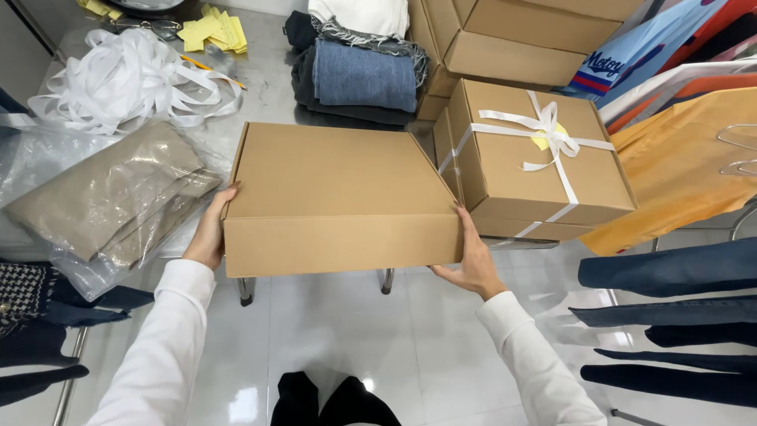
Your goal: Folding a garment, placing it in a plastic bag and then a box, and finishing by tying a ribbon.
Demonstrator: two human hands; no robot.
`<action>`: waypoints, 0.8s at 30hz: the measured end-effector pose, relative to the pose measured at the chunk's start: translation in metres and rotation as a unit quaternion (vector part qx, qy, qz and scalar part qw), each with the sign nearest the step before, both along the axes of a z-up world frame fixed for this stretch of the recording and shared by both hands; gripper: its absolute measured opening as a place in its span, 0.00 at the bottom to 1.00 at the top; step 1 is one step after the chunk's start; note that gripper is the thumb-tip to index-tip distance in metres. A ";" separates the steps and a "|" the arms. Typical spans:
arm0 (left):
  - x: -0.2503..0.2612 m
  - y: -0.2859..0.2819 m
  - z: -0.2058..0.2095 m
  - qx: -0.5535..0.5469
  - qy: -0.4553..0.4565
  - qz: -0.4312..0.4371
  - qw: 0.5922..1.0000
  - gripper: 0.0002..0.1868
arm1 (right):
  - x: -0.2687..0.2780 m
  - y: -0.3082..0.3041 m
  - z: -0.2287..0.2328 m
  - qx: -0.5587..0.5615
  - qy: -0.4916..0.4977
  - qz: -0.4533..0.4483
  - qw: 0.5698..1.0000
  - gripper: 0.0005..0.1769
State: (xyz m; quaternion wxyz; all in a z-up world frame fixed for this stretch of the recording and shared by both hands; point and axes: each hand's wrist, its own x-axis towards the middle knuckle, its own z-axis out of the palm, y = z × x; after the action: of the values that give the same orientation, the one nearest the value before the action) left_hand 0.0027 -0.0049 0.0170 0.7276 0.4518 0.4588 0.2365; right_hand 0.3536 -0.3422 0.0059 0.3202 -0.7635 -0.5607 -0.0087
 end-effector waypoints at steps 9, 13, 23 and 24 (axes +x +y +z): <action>0.003 -0.007 0.009 -0.002 -0.039 -0.017 0.999 0.42 | 0.009 -0.010 0.021 0.014 0.183 0.000 0.983 0.58; 0.009 0.058 -0.120 0.005 -0.090 0.000 0.996 0.35 | 0.015 -0.010 -0.003 0.004 0.272 -0.073 0.960 0.29; 0.010 0.001 -0.063 -0.030 -0.125 0.056 0.990 0.32 | -0.006 0.005 0.003 0.017 0.286 -0.151 0.946 0.28; 0.011 0.006 -0.071 -0.031 -0.127 0.058 0.990 0.31 | -0.016 0.008 0.017 0.023 0.281 -0.150 0.948 0.33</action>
State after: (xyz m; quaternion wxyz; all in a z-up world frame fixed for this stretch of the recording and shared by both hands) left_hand 0.0134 0.0010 -0.0540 0.7788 0.3677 0.3953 0.3194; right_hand 0.3374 -0.3340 0.0227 0.4769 -0.8028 -0.3269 0.1456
